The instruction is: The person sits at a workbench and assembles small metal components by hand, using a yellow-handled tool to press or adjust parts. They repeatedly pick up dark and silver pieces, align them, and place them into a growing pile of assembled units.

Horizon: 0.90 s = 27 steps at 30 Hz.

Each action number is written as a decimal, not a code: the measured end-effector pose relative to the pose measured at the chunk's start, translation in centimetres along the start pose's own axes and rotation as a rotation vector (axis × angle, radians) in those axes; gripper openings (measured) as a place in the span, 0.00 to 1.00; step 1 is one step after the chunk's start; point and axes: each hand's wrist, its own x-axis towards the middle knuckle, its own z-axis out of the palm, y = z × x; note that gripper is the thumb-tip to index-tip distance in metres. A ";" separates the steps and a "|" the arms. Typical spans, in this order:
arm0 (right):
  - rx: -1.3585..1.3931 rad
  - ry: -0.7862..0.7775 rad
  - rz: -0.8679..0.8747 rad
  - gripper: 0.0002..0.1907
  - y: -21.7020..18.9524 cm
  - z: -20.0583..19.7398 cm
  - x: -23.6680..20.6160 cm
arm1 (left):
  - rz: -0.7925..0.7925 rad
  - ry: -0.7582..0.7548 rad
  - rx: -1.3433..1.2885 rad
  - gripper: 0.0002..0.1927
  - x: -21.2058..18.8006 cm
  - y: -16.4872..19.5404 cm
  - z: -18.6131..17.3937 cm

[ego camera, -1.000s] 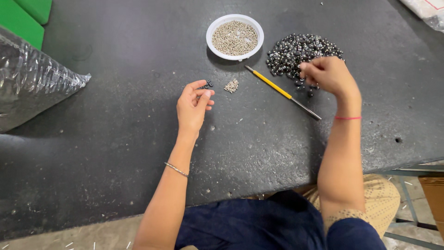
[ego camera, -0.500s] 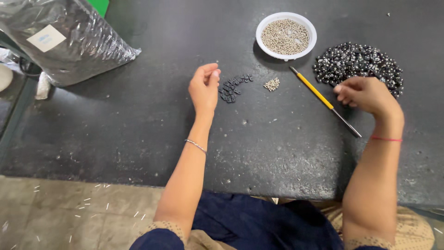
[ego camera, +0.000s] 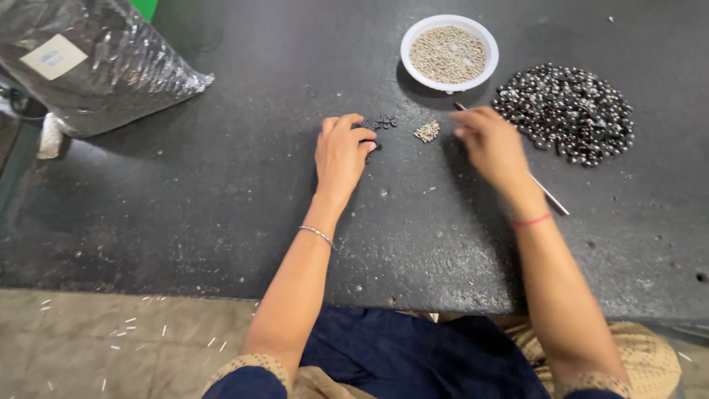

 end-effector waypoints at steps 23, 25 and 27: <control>-0.041 -0.067 0.036 0.09 0.1 1.6 0.2 | -0.235 -0.146 -0.599 0.06 -0.6 3.5 1.5; -0.037 -0.050 0.047 0.09 -0.1 1.6 0.1 | -0.241 -0.161 -0.668 0.08 -0.7 3.3 1.8; -0.036 -0.036 0.053 0.08 -0.1 1.7 0.0 | -0.271 -0.193 -0.735 0.11 -0.8 3.1 2.3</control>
